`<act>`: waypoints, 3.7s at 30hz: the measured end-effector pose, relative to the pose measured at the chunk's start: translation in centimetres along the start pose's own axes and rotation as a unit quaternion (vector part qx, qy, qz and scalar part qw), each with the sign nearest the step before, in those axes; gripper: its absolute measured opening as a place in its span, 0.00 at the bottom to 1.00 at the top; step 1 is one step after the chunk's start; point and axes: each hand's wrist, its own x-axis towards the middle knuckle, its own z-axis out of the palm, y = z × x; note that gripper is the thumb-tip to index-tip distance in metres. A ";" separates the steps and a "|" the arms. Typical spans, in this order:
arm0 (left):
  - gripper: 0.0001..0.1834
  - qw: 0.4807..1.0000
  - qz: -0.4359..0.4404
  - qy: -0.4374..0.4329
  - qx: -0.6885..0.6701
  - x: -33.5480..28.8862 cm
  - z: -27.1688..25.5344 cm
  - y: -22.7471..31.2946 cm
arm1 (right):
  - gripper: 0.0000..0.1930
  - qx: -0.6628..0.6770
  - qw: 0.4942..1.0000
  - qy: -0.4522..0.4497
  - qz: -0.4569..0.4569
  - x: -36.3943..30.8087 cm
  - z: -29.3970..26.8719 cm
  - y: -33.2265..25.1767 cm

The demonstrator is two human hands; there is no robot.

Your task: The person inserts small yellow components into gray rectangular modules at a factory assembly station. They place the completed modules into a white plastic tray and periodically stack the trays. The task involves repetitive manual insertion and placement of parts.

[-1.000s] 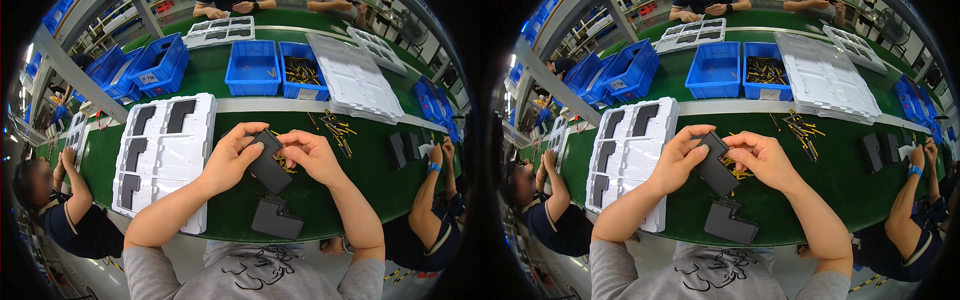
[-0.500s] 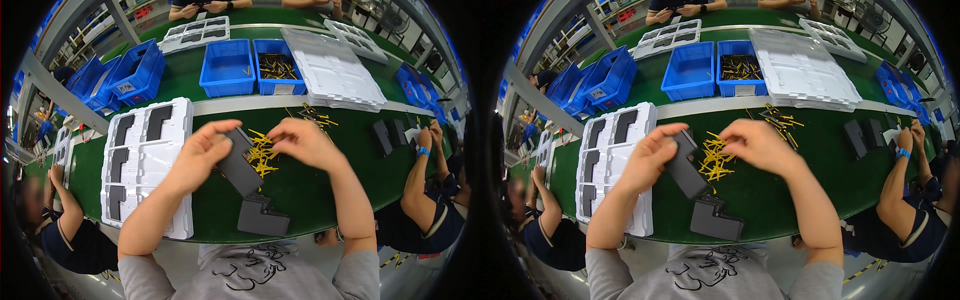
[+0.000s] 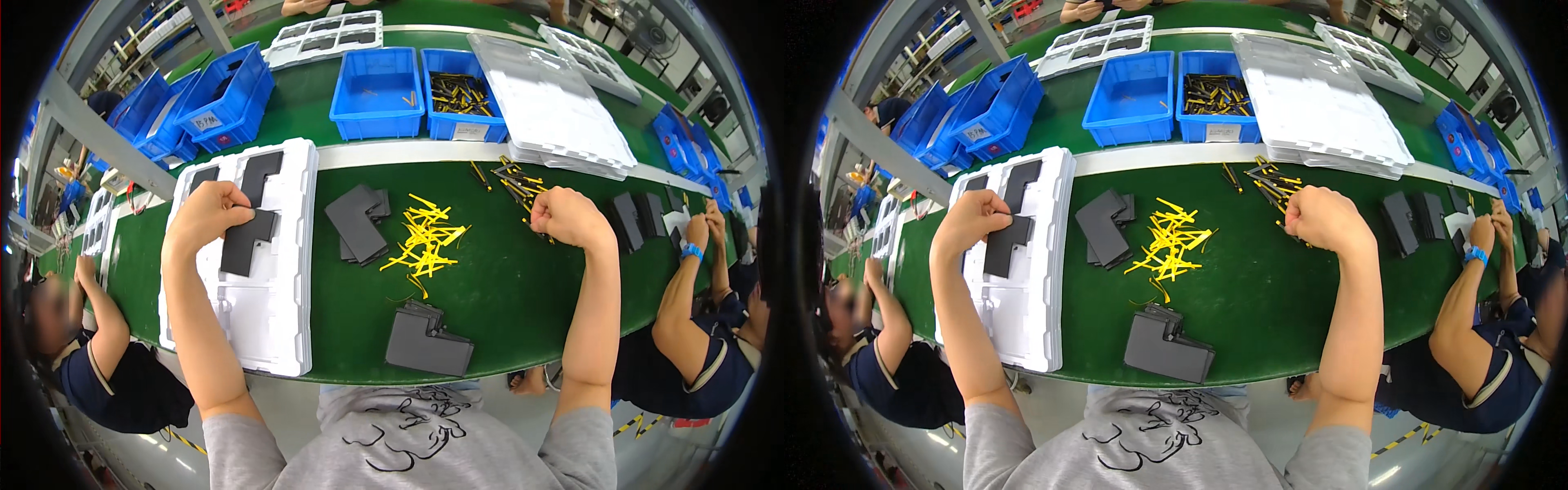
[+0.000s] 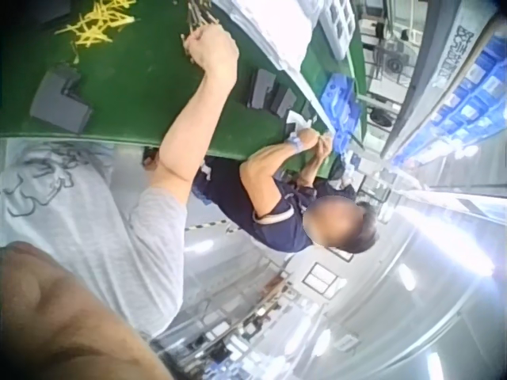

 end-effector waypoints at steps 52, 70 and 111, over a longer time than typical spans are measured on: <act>0.05 0.896 0.397 0.010 -0.198 -3.5 14.8 7.4 | 0.03 0.325 0.899 -0.008 -0.294 -3.4 4.6 -11.0; 0.04 0.908 0.380 -0.084 -0.154 -3.8 14.3 7.7 | 0.04 0.441 0.872 -0.019 -0.212 -2.9 4.8 -10.2; 0.08 0.922 0.377 -0.001 -0.092 -3.9 14.7 7.1 | 0.03 0.542 0.781 0.105 -0.293 -1.9 5.3 -9.6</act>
